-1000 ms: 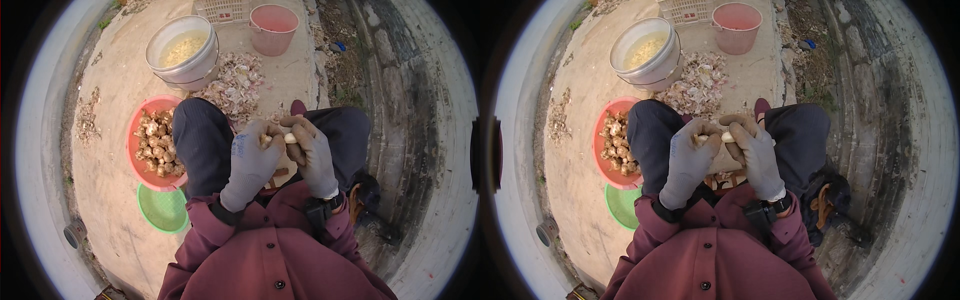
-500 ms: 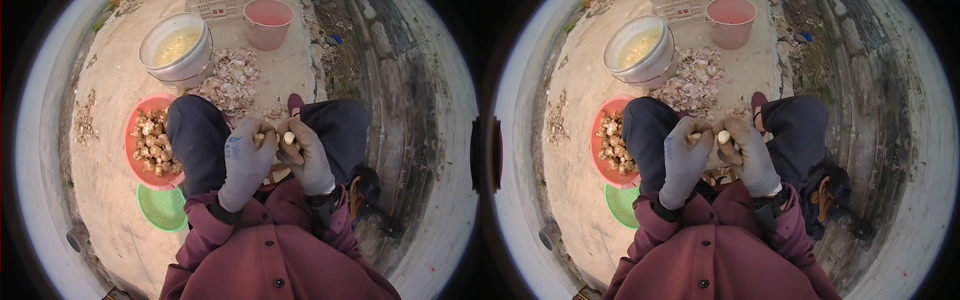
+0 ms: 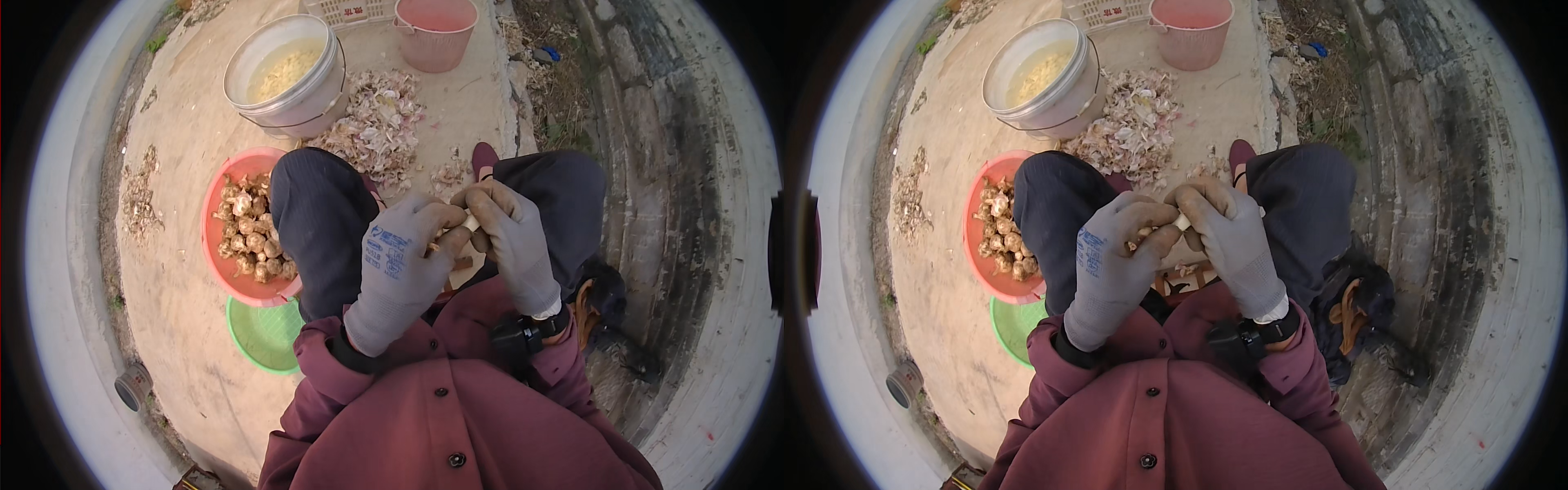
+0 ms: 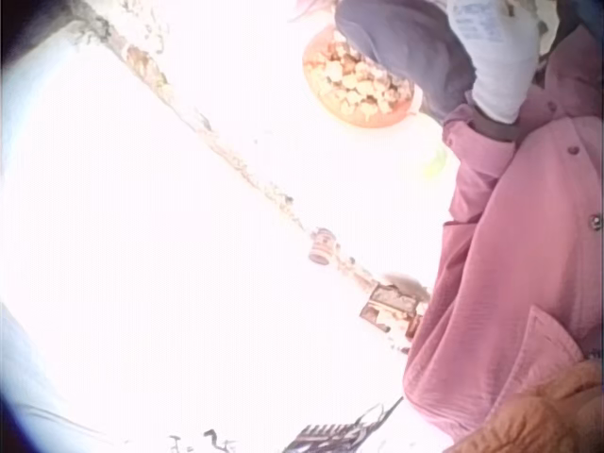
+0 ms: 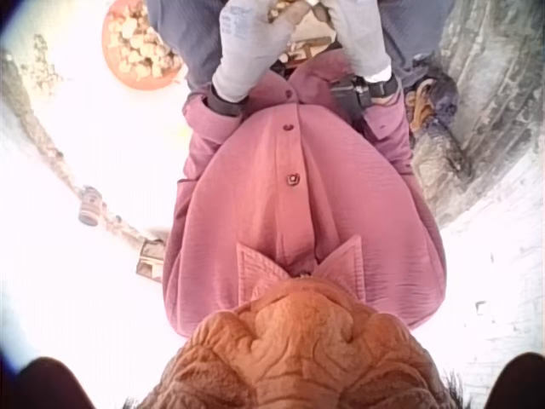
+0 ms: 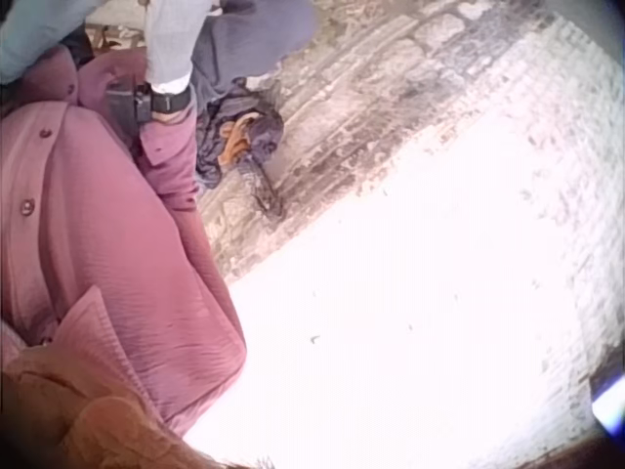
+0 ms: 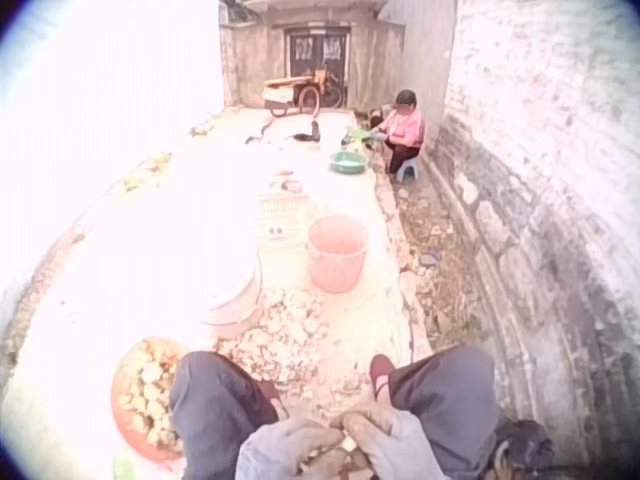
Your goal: The recorder is peeling cloves of garlic by hand, placing the peeled cloves into a bucket and the skins onto the ground.
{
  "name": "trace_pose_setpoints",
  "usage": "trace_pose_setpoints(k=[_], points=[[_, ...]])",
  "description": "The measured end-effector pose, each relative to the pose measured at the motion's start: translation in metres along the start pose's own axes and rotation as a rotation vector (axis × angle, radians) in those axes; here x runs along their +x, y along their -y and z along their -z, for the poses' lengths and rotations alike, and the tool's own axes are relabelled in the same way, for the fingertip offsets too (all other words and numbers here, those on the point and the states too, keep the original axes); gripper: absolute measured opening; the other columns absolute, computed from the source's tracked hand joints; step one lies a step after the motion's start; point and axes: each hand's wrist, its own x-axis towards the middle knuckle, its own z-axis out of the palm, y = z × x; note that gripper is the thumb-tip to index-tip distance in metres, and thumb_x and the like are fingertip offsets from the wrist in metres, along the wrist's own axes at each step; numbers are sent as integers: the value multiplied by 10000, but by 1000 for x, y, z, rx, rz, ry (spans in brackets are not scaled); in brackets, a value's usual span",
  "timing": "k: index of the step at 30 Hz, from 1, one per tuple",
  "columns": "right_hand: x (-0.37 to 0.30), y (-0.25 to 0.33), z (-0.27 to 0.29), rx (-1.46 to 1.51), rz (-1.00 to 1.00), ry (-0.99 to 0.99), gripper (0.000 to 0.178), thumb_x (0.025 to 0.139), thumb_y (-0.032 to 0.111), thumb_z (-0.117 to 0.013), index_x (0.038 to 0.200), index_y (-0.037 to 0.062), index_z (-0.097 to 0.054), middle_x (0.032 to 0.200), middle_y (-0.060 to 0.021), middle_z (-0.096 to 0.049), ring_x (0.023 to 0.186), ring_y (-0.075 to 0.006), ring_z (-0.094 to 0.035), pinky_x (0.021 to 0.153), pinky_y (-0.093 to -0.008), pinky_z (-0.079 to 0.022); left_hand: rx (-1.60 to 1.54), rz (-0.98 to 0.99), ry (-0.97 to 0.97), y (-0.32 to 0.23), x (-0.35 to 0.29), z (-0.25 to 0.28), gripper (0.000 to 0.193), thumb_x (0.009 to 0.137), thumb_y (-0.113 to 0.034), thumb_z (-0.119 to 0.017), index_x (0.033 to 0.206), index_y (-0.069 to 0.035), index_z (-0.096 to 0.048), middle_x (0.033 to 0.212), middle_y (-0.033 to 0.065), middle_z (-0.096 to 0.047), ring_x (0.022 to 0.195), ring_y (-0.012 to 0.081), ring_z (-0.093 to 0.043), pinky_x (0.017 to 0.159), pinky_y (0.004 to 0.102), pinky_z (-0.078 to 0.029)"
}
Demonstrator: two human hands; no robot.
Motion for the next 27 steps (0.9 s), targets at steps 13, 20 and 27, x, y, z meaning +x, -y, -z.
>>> trace_pose_setpoints(k=[13, 20, 27], points=[[0, -10, -12, 161, 23, 125, 359, 1064, 316, -508, 1106, -15, -642, 654, 28, -482, 587, -33, -416, 543, -216, -329, -363, 415, -202, 8, -1, -6, 91, 895, -118, -665, 937, -37, -672, 798, 46, -639, 656, 156, -586, 611, 309, -456], [-5, -23, 1, 264, 28, 107, 455, 1114, 350, -339, 1070, -12, -611, 634, 42, -413, 576, -41, -333, 563, -218, -312, -680, 401, -106, 33, -4, 11, 243, 1050, -201, -533, 1130, -2, -649, 1003, 54, -669, 854, 124, -579, 782, 276, -476], [-9, -11, -3, 178, 178, 30, 393, 1110, 330, -383, 991, 12, -581, 682, 31, -433, 577, -45, -325, 551, -220, -297, -1301, 449, 50, 35, -7, 1, 538, 980, -145, -608, 1468, -2, -433, 1292, 106, -591, 1075, 153, -582, 922, 289, -485]])
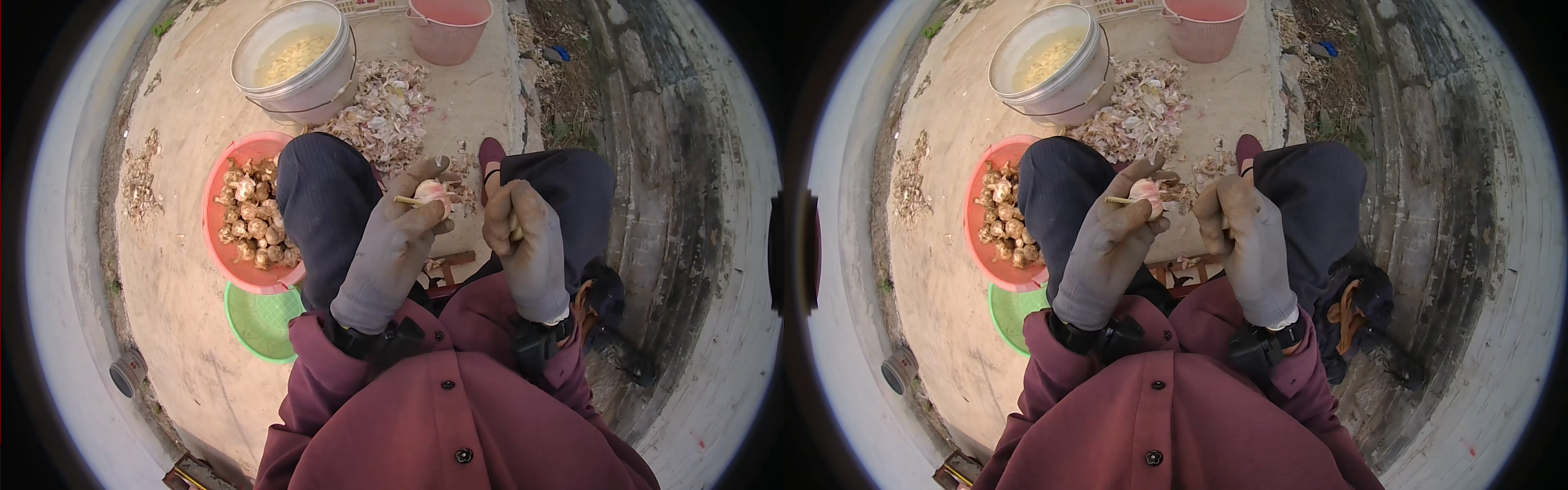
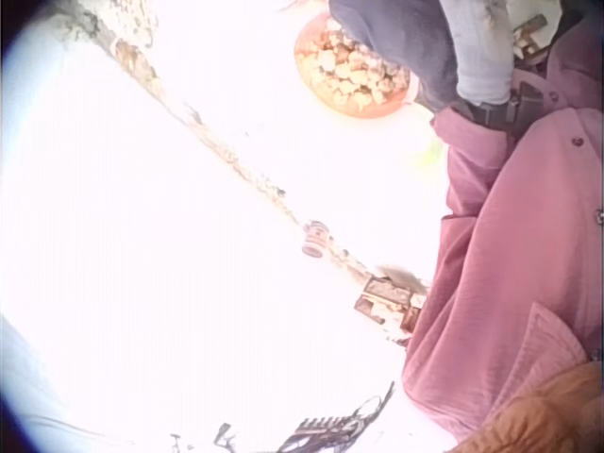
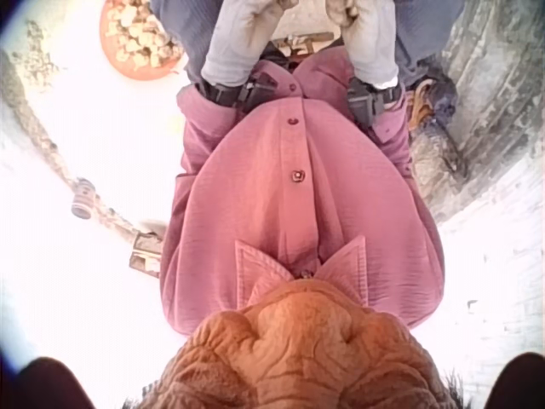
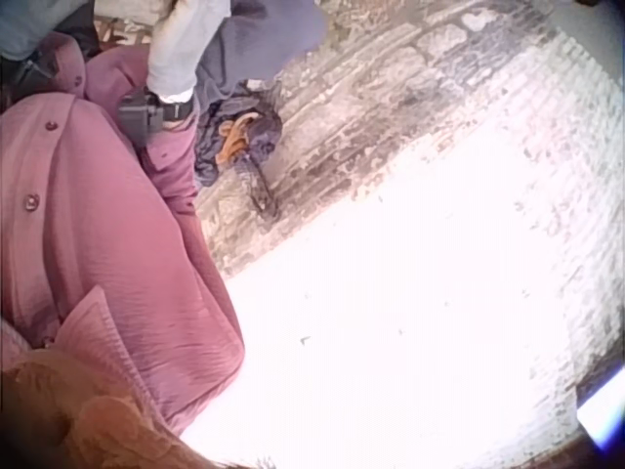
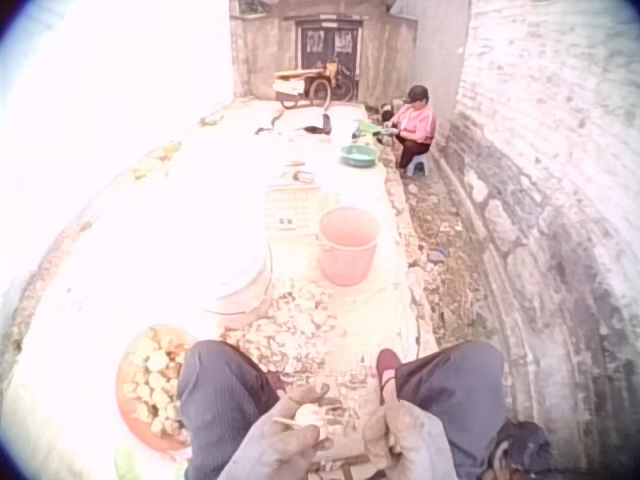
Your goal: The recorder is peeling cloves of garlic by hand, placing the peeled cloves into a bucket and the skins onto the ground.
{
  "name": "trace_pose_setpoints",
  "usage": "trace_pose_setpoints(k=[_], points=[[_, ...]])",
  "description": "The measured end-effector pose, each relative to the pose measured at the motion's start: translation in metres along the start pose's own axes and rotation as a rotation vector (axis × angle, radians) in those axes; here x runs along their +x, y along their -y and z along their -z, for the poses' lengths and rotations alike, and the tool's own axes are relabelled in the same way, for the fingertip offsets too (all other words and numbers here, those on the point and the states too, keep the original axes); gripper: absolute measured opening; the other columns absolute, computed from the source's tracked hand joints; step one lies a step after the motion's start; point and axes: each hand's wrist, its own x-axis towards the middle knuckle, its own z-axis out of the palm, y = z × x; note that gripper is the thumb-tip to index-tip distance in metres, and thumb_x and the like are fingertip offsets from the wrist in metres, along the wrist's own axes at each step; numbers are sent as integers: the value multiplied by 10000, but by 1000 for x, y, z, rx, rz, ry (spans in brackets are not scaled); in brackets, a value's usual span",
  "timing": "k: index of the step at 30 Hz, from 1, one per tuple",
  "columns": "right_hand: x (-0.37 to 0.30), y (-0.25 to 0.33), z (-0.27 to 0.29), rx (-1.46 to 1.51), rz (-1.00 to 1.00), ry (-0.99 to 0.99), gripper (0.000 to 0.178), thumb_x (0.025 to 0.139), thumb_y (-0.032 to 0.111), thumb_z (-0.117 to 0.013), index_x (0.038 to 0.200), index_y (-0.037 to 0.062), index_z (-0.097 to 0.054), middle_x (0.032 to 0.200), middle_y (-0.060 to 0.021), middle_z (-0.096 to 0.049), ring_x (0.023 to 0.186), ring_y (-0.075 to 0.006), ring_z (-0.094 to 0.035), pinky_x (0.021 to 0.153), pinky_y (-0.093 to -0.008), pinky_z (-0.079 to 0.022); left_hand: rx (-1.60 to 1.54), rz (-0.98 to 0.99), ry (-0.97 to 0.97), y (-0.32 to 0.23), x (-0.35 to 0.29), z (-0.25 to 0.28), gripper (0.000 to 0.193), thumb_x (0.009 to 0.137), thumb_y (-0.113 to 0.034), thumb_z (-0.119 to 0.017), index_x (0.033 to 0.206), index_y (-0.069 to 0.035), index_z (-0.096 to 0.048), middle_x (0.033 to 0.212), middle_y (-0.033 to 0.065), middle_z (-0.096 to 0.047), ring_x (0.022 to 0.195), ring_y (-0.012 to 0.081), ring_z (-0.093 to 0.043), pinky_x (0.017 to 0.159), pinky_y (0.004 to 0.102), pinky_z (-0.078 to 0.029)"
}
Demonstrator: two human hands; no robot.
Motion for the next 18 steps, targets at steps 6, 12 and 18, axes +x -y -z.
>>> trace_pose_setpoints(k=[6, 12, 18], points=[[3, 12, -12, -212, 68, -25, 321, 1078, 283, -468, 1056, -2, -615, 674, 52, -416, 573, -40, -350, 518, -221, -294, 483, -92, -77, 1, -7, -19, 748, 854, 27, -526, 1562, 11, -284, 1380, 151, -534, 1172, 214, -560, 1020, 325, -463], [6, 12, -10, -772, 81, 76, 306, 925, 275, -715, 1085, 28, -629, 838, -106, -690, 704, -160, -676, 656, -304, -520, 961, -350, -34, 11, -1, -18, 765, 830, 69, -540, 1555, 1, -306, 1370, 195, -542, 1275, 295, -543, 1057, 362, -448], [9, 2, -6, -738, 198, 57, 216, 947, 232, -670, 1018, 30, -648, 813, -130, -678, 675, -235, -676, 622, -336, -511, 1078, -382, -7, 17, -7, -18, 677, 840, 75, -554, 1498, -7, -415, 1367, 194, -575, 1269, 295, -568, 1079, 358, -435]])
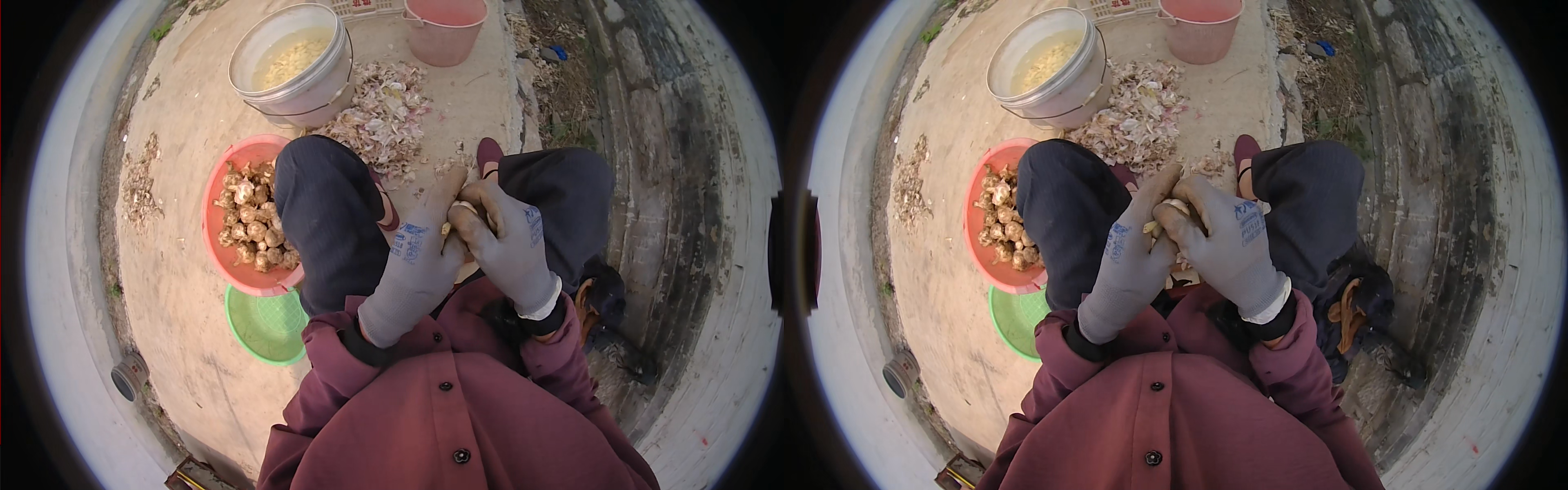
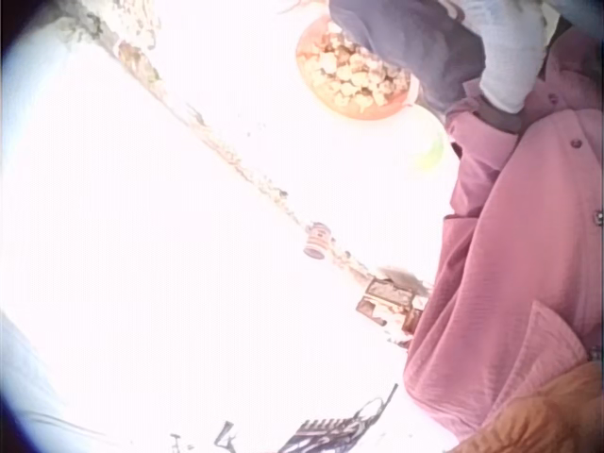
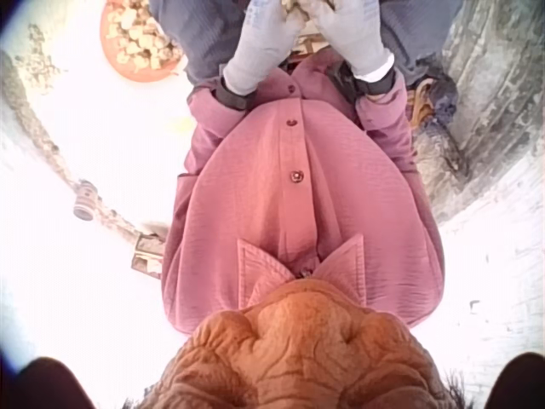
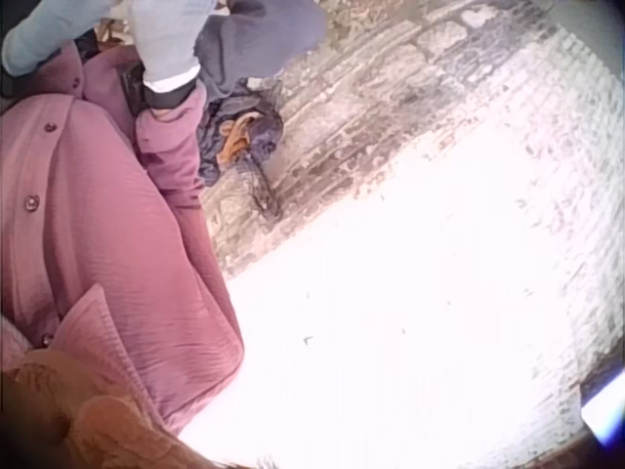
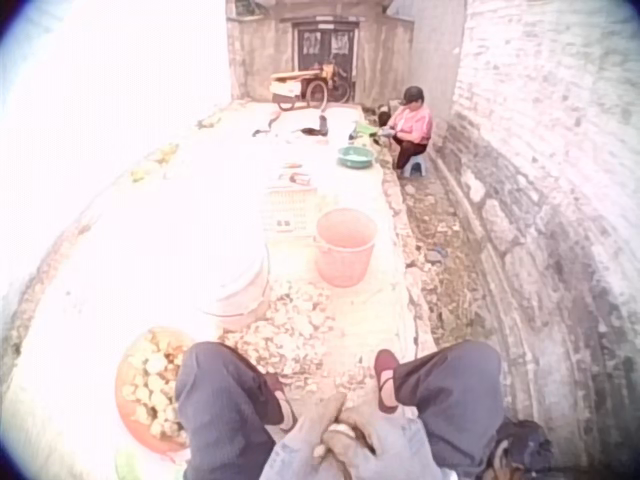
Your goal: The recorder is peeling cloves of garlic by hand, placing the peeled cloves into a bucket and the skins onto the ground.
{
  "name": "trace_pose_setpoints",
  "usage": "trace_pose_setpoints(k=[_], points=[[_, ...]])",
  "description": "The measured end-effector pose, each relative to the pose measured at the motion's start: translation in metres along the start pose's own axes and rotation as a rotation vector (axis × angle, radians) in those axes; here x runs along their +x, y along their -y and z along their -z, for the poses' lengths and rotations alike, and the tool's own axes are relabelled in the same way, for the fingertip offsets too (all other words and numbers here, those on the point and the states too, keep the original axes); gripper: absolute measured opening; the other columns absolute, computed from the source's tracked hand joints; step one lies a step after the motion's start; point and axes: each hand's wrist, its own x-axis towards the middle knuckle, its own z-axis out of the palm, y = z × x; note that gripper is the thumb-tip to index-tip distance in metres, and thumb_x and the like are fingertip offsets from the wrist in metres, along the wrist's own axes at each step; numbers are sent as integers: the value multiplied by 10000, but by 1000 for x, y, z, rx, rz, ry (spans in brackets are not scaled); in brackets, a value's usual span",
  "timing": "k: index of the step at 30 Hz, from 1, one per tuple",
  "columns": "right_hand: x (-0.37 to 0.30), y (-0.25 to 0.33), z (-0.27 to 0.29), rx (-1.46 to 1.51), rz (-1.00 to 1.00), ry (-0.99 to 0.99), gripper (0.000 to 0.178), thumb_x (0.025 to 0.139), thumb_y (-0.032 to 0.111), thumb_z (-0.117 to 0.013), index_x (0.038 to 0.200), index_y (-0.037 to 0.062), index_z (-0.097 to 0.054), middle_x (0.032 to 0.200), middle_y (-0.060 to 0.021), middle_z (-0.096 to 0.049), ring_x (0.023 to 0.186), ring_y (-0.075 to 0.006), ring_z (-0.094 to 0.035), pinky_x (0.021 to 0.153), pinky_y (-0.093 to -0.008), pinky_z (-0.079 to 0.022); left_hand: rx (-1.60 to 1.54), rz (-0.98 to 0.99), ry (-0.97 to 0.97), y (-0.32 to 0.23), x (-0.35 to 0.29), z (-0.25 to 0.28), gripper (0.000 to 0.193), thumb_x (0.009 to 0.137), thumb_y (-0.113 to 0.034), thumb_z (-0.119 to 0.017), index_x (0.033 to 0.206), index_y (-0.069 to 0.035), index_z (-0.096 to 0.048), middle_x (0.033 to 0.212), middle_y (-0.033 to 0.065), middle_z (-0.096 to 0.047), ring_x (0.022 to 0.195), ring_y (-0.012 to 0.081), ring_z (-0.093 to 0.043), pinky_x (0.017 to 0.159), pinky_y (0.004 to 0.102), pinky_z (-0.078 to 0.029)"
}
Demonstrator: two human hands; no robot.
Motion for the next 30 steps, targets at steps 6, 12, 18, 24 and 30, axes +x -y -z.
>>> trace_pose_setpoints(k=[6, 12, 18, 24, 30], points=[[2, -12, -3, -37, 95, -99, 208, 990, 207, -601, 975, 5, -649, 804, -174, -659, 699, -312, -667, 615, -356, -493, -10, 53, -58, -6, 1, -12, 601, 864, 63, -561, 1454, 13, -458, 1326, 207, -588, 1253, 329, -573, 1068, 366, -439], [13, -23, -16, 278, -85, -152, 236, 1034, 216, -558, 969, 1, -631, 759, -90, -621, 607, -183, -568, 603, -311, -462, -81, 94, -69, -1, 6, -4, 529, 907, -15, -598, 1423, 24, -487, 1239, 192, -608, 1123, 276, -610, 963, 343, -489], [12, -16, -13, 717, -366, 2, 280, 1061, 292, -537, 981, 37, -622, 708, 39, -483, 595, -15, -401, 531, -204, -317, -153, 191, -105, -1, 10, 1, 449, 911, -52, -602, 1349, 25, -542, 1133, 90, -637, 1010, 136, -597, 894, 273, -489], [7, -21, -14, 1041, -386, 26, 223, 1059, 246, -547, 988, 44, -610, 694, 48, -453, 584, -7, -357, 521, -199, -280, -318, 333, -178, -8, 13, 1, 313, 891, -65, -626, 1192, 11, -582, 1020, 51, -615, 927, 107, -578, 829, 260, -490], [3, -27, -25, 623, -106, -67, 312, 1073, 314, -507, 984, 36, -618, 684, 44, -428, 563, -29, -306, 526, -210, -273, -445, 350, -221, -5, 12, 5, 286, 855, -117, -678, 1099, -2, -583, 935, 62, -611, 862, 116, -573, 764, 276, -497]])
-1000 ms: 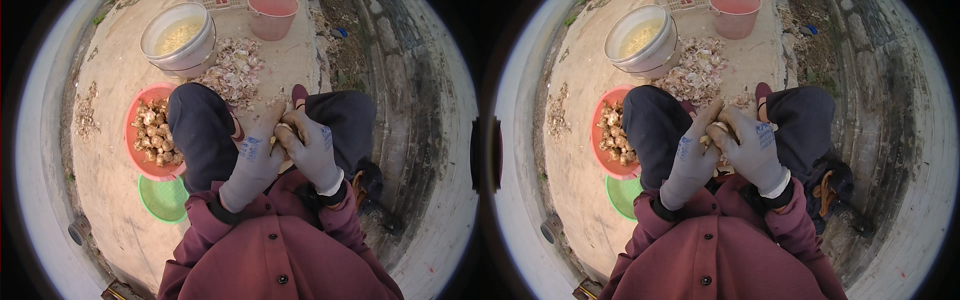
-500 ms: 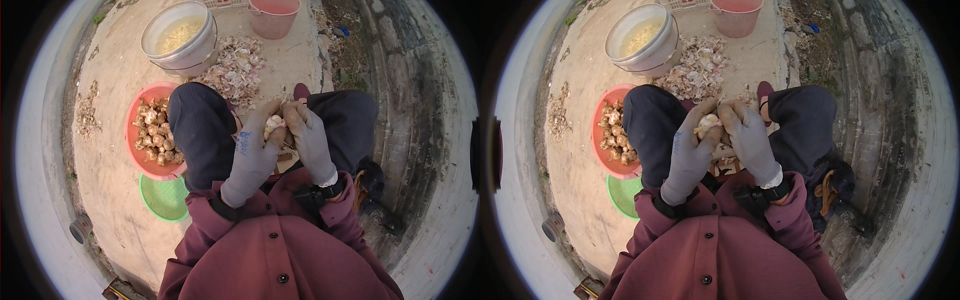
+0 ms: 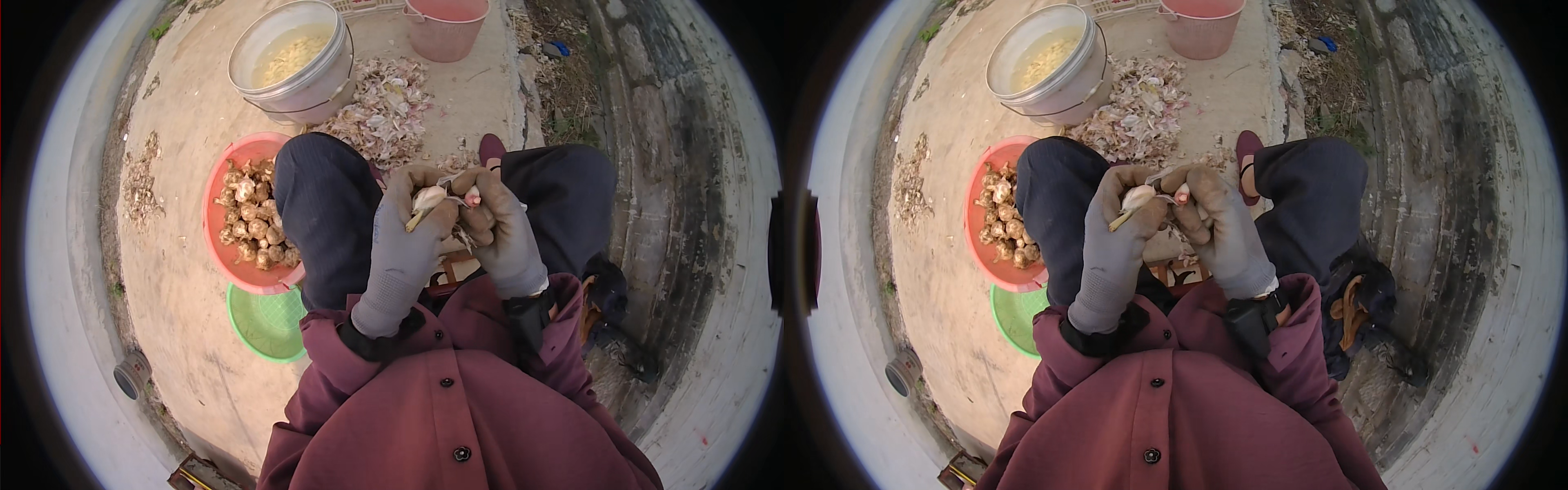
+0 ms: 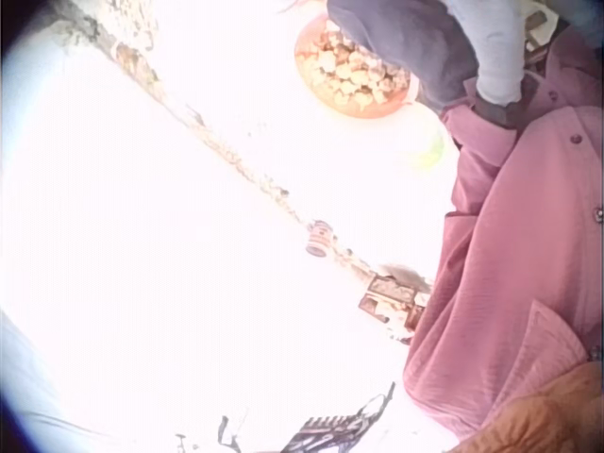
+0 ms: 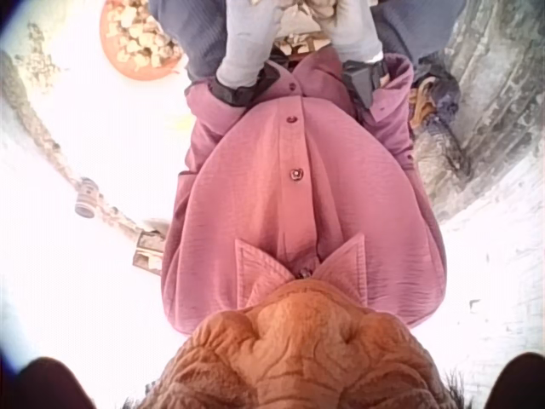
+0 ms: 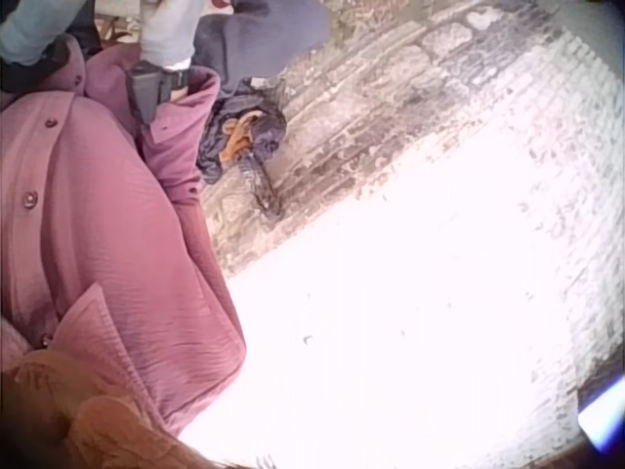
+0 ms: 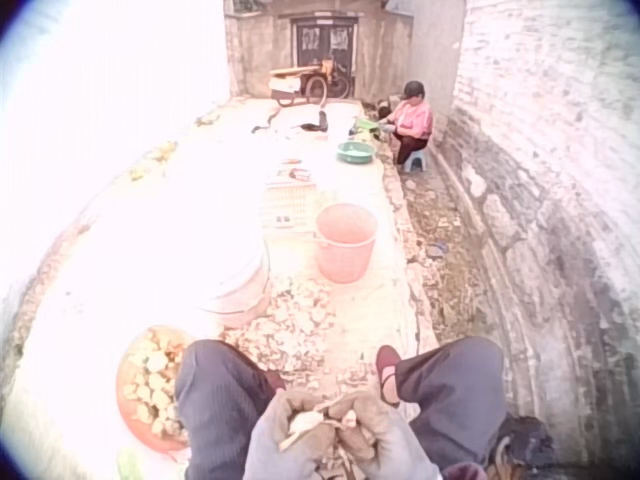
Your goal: The recorder is peeling cloves of garlic by hand, placing the peeled cloves into a bucket and the skins onto the ground.
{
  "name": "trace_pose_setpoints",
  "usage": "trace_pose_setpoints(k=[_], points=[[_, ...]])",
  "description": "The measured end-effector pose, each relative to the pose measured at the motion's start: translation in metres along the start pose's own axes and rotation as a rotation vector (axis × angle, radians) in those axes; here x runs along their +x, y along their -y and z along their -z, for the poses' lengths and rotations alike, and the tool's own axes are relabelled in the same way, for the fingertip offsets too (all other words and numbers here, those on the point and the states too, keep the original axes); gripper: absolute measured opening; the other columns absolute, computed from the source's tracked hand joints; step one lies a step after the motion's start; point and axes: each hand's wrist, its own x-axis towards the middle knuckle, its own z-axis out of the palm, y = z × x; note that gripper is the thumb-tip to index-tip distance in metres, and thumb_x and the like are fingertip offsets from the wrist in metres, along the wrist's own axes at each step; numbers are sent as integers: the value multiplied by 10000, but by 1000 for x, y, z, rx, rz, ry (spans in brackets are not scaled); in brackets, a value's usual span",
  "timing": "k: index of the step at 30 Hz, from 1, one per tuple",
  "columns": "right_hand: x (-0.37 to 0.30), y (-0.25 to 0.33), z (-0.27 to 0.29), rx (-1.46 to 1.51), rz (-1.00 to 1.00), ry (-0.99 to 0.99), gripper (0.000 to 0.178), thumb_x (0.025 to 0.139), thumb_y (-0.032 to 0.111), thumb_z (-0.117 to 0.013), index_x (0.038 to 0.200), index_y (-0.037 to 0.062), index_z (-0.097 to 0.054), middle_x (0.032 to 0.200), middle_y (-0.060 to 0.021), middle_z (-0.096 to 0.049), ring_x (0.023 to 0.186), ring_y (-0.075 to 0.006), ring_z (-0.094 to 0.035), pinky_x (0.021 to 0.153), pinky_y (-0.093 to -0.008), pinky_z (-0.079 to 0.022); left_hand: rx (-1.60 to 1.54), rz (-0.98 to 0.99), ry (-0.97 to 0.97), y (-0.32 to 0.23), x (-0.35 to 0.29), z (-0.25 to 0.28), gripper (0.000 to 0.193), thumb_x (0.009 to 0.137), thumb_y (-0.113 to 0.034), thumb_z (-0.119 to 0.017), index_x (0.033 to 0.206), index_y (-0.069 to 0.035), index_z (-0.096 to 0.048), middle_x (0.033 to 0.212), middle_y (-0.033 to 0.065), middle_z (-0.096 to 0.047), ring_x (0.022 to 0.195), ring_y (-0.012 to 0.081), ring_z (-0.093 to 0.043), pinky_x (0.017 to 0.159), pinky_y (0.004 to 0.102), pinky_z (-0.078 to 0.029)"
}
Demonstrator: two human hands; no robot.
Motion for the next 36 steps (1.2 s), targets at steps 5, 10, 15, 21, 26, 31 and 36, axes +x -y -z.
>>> trace_pose_setpoints(k=[5, 10, 15, 21, 26, 31, 36], points=[[2, 4, 4, 215, -213, 26, 335, 1070, 323, -504, 986, 20, -618, 693, 42, -426, 547, -37, -295, 520, -214, -271, 97, 3, -14, 4, -2, 0, 269, 838, -138, -705, 1036, -6, -582, 882, 53, -603, 802, 116, -567, 707, 275, -487], [5, 12, 11, 454, -341, 25, 313, 1067, 302, -497, 991, 19, -606, 650, 53, -397, 535, -32, -293, 513, -211, -262, 186, -36, -86, 0, 1, 5, 137, 877, -55, -659, 985, -10, -588, 864, 15, -591, 792, 73, -567, 719, 228, -491], [4, 21, 14, 21, -289, -43, 273, 1051, 272, -537, 953, 30, -614, 652, 58, -415, 541, -16, -296, 510, -214, -239, 336, -242, 12, -4, 0, 5, 165, 884, -45, -629, 1035, 9, -666, 834, 107, -647, 799, 208, -637, 719, 327, -495], [8, 22, 17, -318, -97, -31, 229, 999, 223, -606, 937, 11, -667, 737, -19, -589, 667, -83, -543, 624, -259, -449, 509, -260, 64, -6, -6, -1, 146, 876, -69, -652, 1001, -14, -702, 945, 147, -682, 849, 296, -671, 756, 364, -513], [6, 23, 21, -470, -41, 42, 236, 976, 249, -629, 1028, 26, -688, 846, -93, -665, 768, -148, -622, 708, -309, -500, 545, -292, 89, -6, -4, 2, 114, 867, -70, -658, 967, -17, -678, 917, 148, -660, 832, 328, -661, 729, 392, -508], [9, 28, 22, -437, -126, 115, 310, 979, 297, -639, 1103, 16, -681, 906, -108, -688, 825, -152, -642, 733, -304, -509, 665, -347, 104, -4, -5, 3, 84, 858, -67, -660, 925, -23, -637, 896, 144, -640, 816, 343, -649, 699, 407, -497], [8, 26, 18, 33, -328, 163, 329, 1030, 260, -567, 1190, -22, -626, 805, 29, -547, 678, -36, -448, 598, -203, -364, 586, -291, 77, -4, -4, 1, 97, 852, -79, -660, 924, -18, -634, 860, 146, -639, 777, 318, -653, 679, 390, -495]])
